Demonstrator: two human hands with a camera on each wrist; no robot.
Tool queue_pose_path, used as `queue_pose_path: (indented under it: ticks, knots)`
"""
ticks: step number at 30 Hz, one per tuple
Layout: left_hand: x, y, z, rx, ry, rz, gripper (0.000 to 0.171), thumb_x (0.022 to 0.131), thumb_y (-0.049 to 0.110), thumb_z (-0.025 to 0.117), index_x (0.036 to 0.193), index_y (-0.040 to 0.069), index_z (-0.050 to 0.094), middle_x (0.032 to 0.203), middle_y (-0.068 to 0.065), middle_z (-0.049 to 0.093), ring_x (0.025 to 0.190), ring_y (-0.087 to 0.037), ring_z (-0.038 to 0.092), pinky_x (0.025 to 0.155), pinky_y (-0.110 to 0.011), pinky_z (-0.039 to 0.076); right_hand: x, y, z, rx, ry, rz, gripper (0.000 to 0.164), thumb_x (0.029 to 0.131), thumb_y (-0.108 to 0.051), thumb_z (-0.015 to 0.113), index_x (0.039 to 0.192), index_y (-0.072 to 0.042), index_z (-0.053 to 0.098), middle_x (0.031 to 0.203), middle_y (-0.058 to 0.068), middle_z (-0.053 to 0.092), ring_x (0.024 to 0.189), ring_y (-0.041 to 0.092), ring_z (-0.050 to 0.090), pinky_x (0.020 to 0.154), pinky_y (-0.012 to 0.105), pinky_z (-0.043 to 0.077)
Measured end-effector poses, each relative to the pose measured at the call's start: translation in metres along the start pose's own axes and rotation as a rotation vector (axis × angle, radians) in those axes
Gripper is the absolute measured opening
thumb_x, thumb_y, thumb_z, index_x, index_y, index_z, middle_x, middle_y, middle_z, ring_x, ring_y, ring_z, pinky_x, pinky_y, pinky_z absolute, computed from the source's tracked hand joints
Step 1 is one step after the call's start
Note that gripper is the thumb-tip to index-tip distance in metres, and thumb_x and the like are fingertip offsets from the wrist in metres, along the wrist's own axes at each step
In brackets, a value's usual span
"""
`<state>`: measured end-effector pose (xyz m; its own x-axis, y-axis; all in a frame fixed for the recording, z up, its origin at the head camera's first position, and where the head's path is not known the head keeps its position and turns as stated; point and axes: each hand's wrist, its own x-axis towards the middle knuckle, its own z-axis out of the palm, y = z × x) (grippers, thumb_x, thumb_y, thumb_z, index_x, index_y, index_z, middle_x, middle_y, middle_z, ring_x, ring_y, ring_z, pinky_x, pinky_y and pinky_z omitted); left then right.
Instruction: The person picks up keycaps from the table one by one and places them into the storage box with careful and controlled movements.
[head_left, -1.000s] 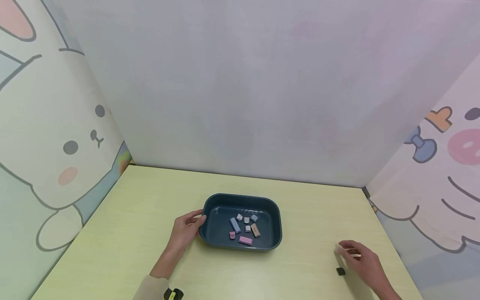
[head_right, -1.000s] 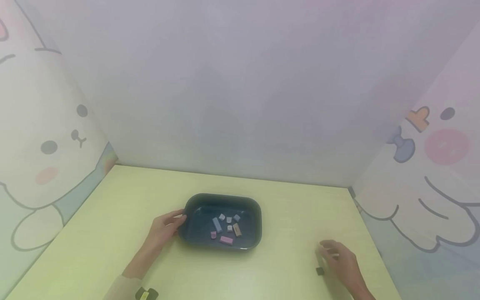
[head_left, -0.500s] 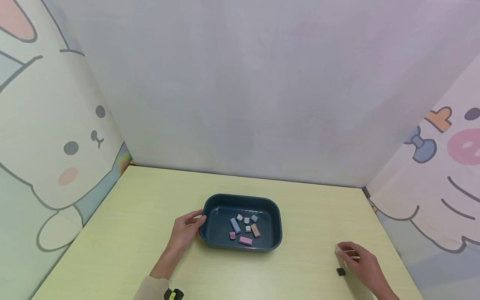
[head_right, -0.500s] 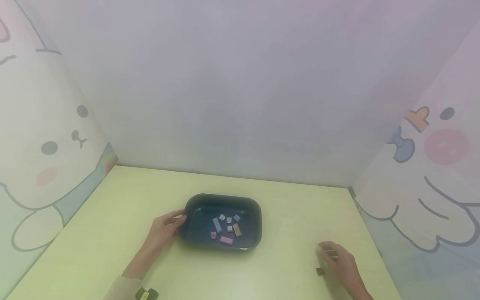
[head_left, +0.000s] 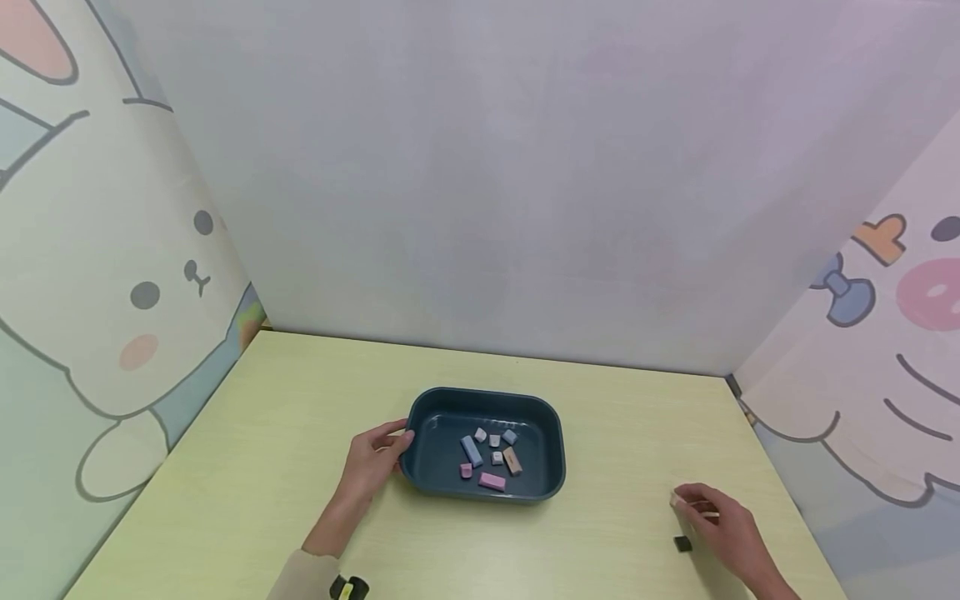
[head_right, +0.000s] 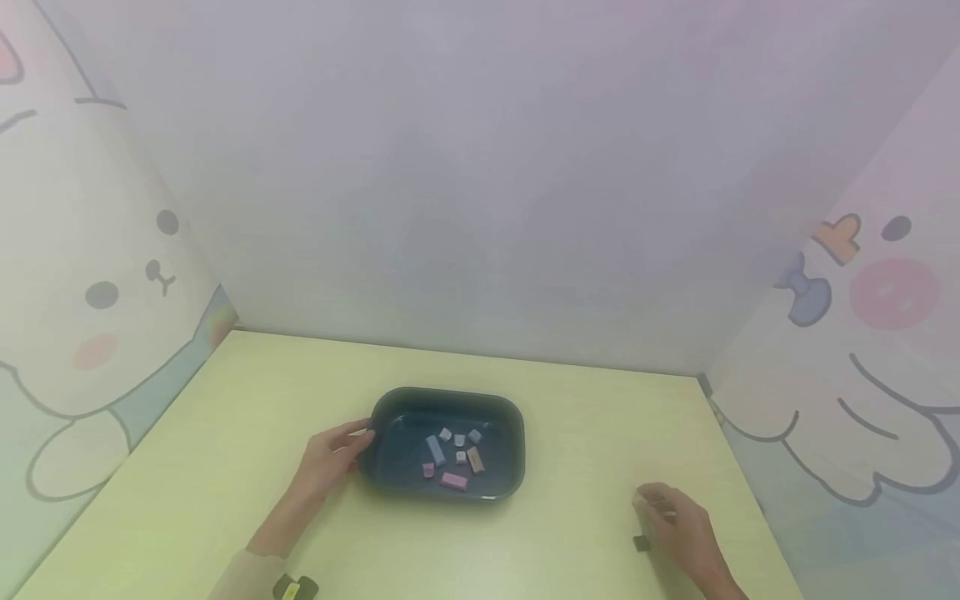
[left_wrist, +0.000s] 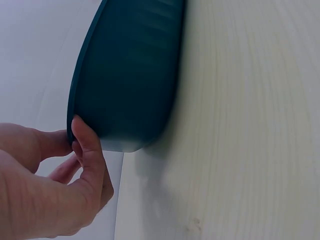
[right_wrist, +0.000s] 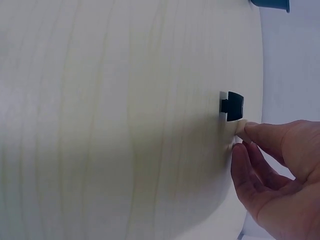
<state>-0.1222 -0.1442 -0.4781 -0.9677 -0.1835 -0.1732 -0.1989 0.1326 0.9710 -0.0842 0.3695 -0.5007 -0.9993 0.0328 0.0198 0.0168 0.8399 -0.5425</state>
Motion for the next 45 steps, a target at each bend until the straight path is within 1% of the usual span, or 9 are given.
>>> queue_pose_path:
  ticks: [5, 11, 13, 17, 20, 29, 32, 38, 45]
  knots:
    - [0.000, 0.001, 0.001, 0.000, 0.000, 0.003, 0.037, 0.100, 0.014, 0.069, 0.131, -0.005, 0.066, 0.103, -0.023, 0.070, 0.074, -0.023, 0.065, 0.061, -0.030, 0.056, 0.001, -0.001, -0.002, -0.005, -0.005, 0.011, 0.021, 0.095, -0.012, 0.074, 0.114, -0.003, 0.072, 0.101, 0.004, 0.073, 0.087, 0.013, 0.068, 0.076, 0.024, 0.057]
    - [0.001, 0.000, 0.001, -0.005, -0.003, 0.007, 0.037, 0.100, 0.014, 0.070, 0.132, -0.005, 0.065, 0.103, -0.024, 0.070, 0.072, -0.022, 0.064, 0.061, -0.031, 0.056, 0.003, -0.003, -0.005, 0.018, -0.017, 0.040, 0.023, 0.097, -0.014, 0.073, 0.117, -0.002, 0.072, 0.106, 0.007, 0.072, 0.092, 0.020, 0.070, 0.077, 0.023, 0.057]
    - [0.001, 0.000, 0.000, -0.009, -0.006, 0.008, 0.039, 0.100, 0.015, 0.070, 0.132, -0.006, 0.064, 0.103, -0.024, 0.069, 0.071, -0.020, 0.064, 0.060, -0.030, 0.055, 0.003, -0.003, -0.006, 0.022, -0.012, 0.030, 0.024, 0.097, -0.013, 0.073, 0.117, -0.002, 0.071, 0.107, 0.009, 0.072, 0.093, 0.022, 0.070, 0.077, 0.023, 0.057]
    - [0.001, -0.001, 0.000, -0.008, -0.006, 0.005, 0.040, 0.100, 0.015, 0.070, 0.133, -0.006, 0.064, 0.103, -0.024, 0.070, 0.072, -0.020, 0.064, 0.061, -0.030, 0.056, 0.004, -0.005, -0.007, 0.019, 0.033, -0.028, 0.022, 0.096, -0.011, 0.074, 0.115, -0.002, 0.072, 0.107, 0.009, 0.073, 0.091, 0.018, 0.071, 0.077, 0.023, 0.057]
    - [0.001, 0.000, 0.000, -0.002, -0.005, 0.006, 0.039, 0.100, 0.016, 0.069, 0.132, -0.006, 0.065, 0.103, -0.023, 0.070, 0.073, -0.021, 0.064, 0.061, -0.030, 0.055, 0.004, -0.008, -0.008, 0.019, 0.054, -0.052, 0.021, 0.095, -0.012, 0.074, 0.114, -0.003, 0.073, 0.108, 0.010, 0.073, 0.089, 0.016, 0.071, 0.076, 0.023, 0.057]
    - [-0.002, 0.002, 0.000, 0.002, 0.000, 0.001, 0.037, 0.100, 0.014, 0.069, 0.131, -0.005, 0.066, 0.103, -0.023, 0.070, 0.073, -0.020, 0.064, 0.062, -0.030, 0.056, 0.008, -0.017, -0.011, 0.041, 0.047, -0.040, 0.024, 0.098, -0.015, 0.073, 0.117, -0.002, 0.072, 0.110, 0.011, 0.073, 0.094, 0.024, 0.071, 0.077, 0.021, 0.056]
    - [-0.001, 0.000, 0.001, 0.007, 0.002, -0.003, 0.036, 0.099, 0.012, 0.070, 0.131, -0.004, 0.067, 0.103, -0.023, 0.070, 0.073, -0.020, 0.064, 0.062, -0.030, 0.056, 0.009, -0.018, -0.011, 0.040, 0.058, -0.046, 0.023, 0.098, -0.016, 0.073, 0.117, -0.003, 0.072, 0.109, 0.010, 0.073, 0.092, 0.021, 0.071, 0.077, 0.020, 0.056]
    - [0.001, -0.002, 0.001, 0.009, 0.004, -0.004, 0.035, 0.099, 0.012, 0.070, 0.130, -0.003, 0.067, 0.103, -0.023, 0.070, 0.074, -0.022, 0.065, 0.062, -0.030, 0.056, 0.012, -0.022, -0.011, 0.063, 0.086, -0.078, 0.021, 0.097, -0.015, 0.073, 0.116, -0.004, 0.073, 0.108, 0.009, 0.073, 0.089, 0.010, 0.070, 0.076, 0.020, 0.056]
    - [-0.001, 0.000, 0.000, 0.003, -0.002, 0.013, 0.038, 0.100, 0.016, 0.070, 0.132, -0.005, 0.065, 0.103, -0.024, 0.070, 0.072, -0.021, 0.063, 0.060, -0.029, 0.055, 0.015, -0.026, -0.011, 0.085, 0.092, -0.112, 0.022, 0.098, -0.016, 0.073, 0.117, -0.004, 0.073, 0.109, 0.008, 0.073, 0.089, 0.005, 0.069, 0.077, 0.020, 0.056]
